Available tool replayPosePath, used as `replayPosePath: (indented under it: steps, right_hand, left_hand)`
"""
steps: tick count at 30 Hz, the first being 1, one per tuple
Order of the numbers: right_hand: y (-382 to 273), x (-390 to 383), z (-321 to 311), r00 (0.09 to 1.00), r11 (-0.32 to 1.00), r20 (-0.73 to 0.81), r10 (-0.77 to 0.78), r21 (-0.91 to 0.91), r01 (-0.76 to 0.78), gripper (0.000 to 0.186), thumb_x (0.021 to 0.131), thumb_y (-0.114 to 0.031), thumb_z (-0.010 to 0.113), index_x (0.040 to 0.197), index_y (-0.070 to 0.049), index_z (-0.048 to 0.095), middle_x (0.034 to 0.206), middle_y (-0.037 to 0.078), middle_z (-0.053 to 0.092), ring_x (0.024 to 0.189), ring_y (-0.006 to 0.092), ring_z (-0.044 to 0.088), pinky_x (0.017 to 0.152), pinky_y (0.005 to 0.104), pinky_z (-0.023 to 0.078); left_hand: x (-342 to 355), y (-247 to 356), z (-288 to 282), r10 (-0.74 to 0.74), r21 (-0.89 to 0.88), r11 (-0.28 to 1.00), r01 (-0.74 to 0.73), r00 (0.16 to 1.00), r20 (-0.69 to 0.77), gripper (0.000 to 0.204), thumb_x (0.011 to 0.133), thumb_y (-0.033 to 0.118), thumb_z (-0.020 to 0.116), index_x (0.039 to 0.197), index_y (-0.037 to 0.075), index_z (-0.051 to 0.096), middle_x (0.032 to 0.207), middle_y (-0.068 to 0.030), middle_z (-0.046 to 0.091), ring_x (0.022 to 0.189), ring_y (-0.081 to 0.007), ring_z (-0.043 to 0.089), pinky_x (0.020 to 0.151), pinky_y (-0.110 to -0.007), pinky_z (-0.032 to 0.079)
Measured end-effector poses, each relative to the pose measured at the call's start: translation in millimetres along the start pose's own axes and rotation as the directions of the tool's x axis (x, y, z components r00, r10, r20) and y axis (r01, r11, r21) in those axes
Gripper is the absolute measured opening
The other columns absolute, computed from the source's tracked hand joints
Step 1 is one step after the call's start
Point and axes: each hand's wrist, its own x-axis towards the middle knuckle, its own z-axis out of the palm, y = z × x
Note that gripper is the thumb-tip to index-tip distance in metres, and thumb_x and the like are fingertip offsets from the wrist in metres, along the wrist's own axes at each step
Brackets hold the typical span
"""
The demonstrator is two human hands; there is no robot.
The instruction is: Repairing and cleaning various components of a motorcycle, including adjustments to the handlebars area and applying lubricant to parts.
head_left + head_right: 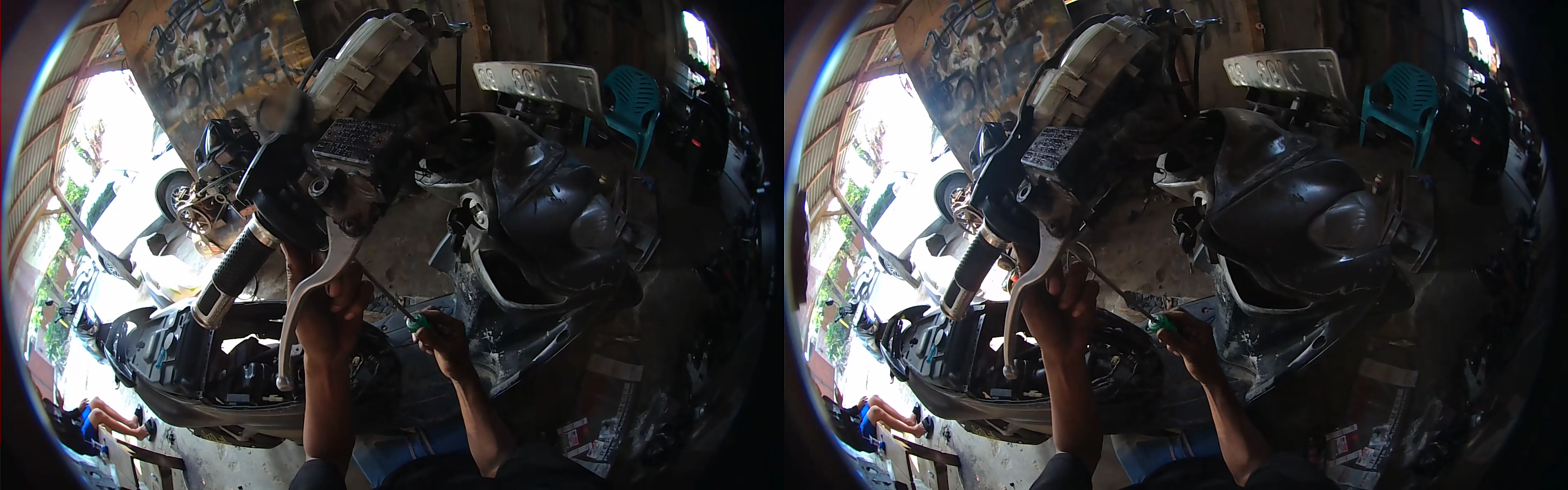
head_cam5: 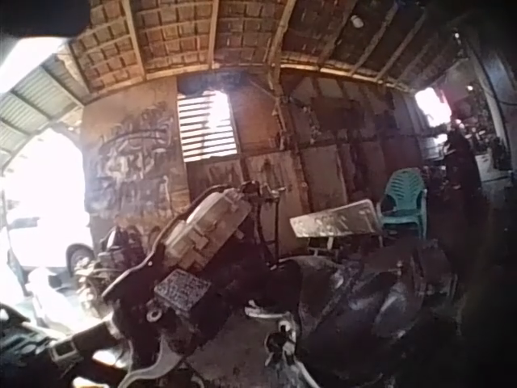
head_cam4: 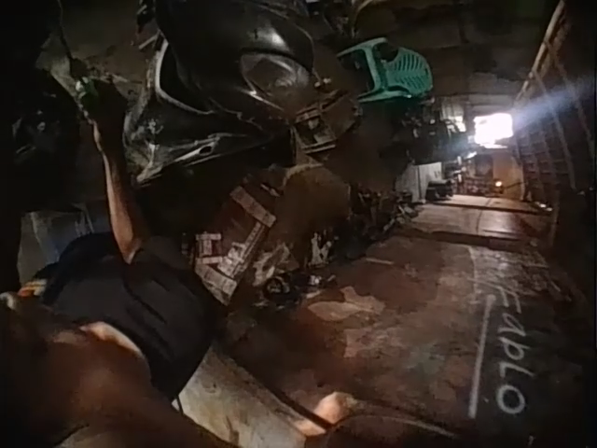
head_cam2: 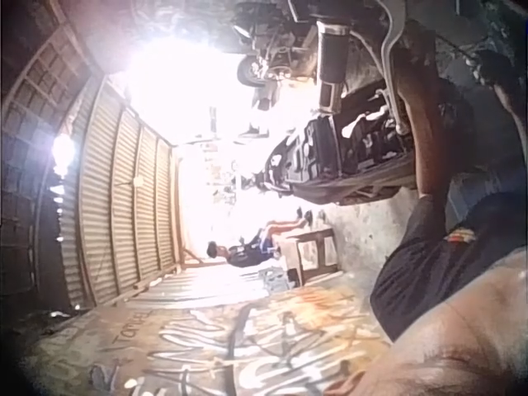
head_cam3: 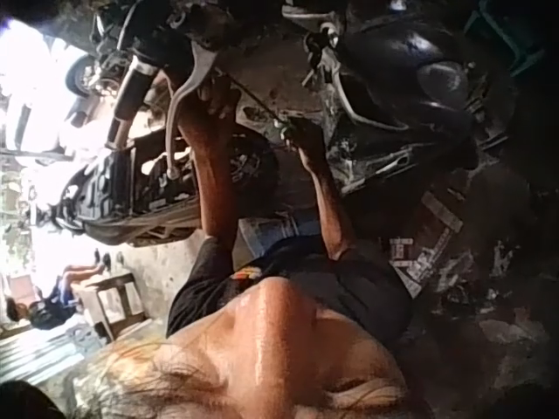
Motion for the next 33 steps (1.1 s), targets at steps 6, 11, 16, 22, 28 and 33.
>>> replayPosePath:
  steps: [6,11,16,22,28,33]
  right_hand:
    - [-7.2,2.1,2.2,0.999,0.999,0.007,0.047,0.012,-0.047,0.031,0.100,-0.021,0.077,0.122,-0.001,0.072,0.089,0.004,0.068,0.066,0.0043,0.054,0.055,0.0203,0.038]
    - [-12.1,1.0,13.1,0.998,0.996,0.035,0.060,0.067,-0.062,0.033,0.100,-0.025,0.078,0.120,0.000,0.072,0.087,0.003,0.067,0.065,0.0032,0.051,0.053,0.0201,0.036]
    - [-13.7,8.6,13.3,1.000,1.000,-0.003,0.024,-0.003,-0.024,0.036,0.099,-0.030,0.079,0.118,0.000,0.072,0.084,0.002,0.065,0.064,0.0037,0.051,0.052,0.0207,0.035]
    - [-18.8,8.0,-1.2,1.000,0.995,-0.018,-0.015,-0.099,0.014,0.040,0.098,-0.035,0.080,0.117,-0.001,0.072,0.083,0.002,0.064,0.064,0.0039,0.049,0.053,0.0207,0.035]
    - [-22.0,5.3,-1.9,1.000,0.997,-0.009,0.009,-0.078,-0.010,0.029,0.097,-0.022,0.079,0.119,-0.003,0.076,0.081,-0.004,0.064,0.064,0.0013,0.050,0.056,0.0202,0.039]
    - [-25.6,7.9,-4.6,1.000,0.997,0.012,-0.001,-0.076,0.002,0.032,0.096,-0.025,0.081,0.119,-0.003,0.075,0.085,-0.003,0.064,0.067,0.0014,0.051,0.058,0.0204,0.039]
  left_hand:
    - [0.3,1.2,-0.9,-0.003,0.003,1.000,0.002,1.000,0.015,0.046,0.112,0.039,0.051,0.156,0.025,0.047,0.084,0.0022,0.049,0.063,-0.0084,0.040,0.050,-0.022,0.038]
    - [0.3,-1.9,1.7,0.013,-0.025,1.000,-0.013,1.000,0.001,0.053,0.112,0.039,0.051,0.163,0.030,0.040,0.085,0.0020,0.049,0.065,-0.0085,0.041,0.051,-0.022,0.038]
    - [-2.0,-0.5,4.7,-0.005,-0.054,0.999,0.002,0.999,-0.048,0.054,0.113,0.036,0.049,0.165,0.032,0.036,0.084,0.0018,0.048,0.065,-0.0083,0.040,0.051,-0.021,0.038]
    - [-0.4,-0.6,5.9,0.008,-0.082,0.997,-0.012,0.999,-0.046,0.054,0.113,0.033,0.047,0.166,0.032,0.035,0.082,0.0018,0.046,0.063,-0.0079,0.040,0.051,-0.021,0.037]
    - [-0.5,-1.0,4.7,0.009,-0.091,0.996,-0.012,0.999,-0.033,0.053,0.113,0.031,0.047,0.164,0.031,0.037,0.082,0.0019,0.045,0.064,-0.0077,0.040,0.051,-0.020,0.037]
    - [-0.3,1.4,2.4,0.010,-0.043,0.999,-0.011,0.999,-0.034,0.054,0.113,0.030,0.048,0.165,0.028,0.037,0.083,0.0023,0.045,0.065,-0.0073,0.039,0.051,-0.020,0.037]
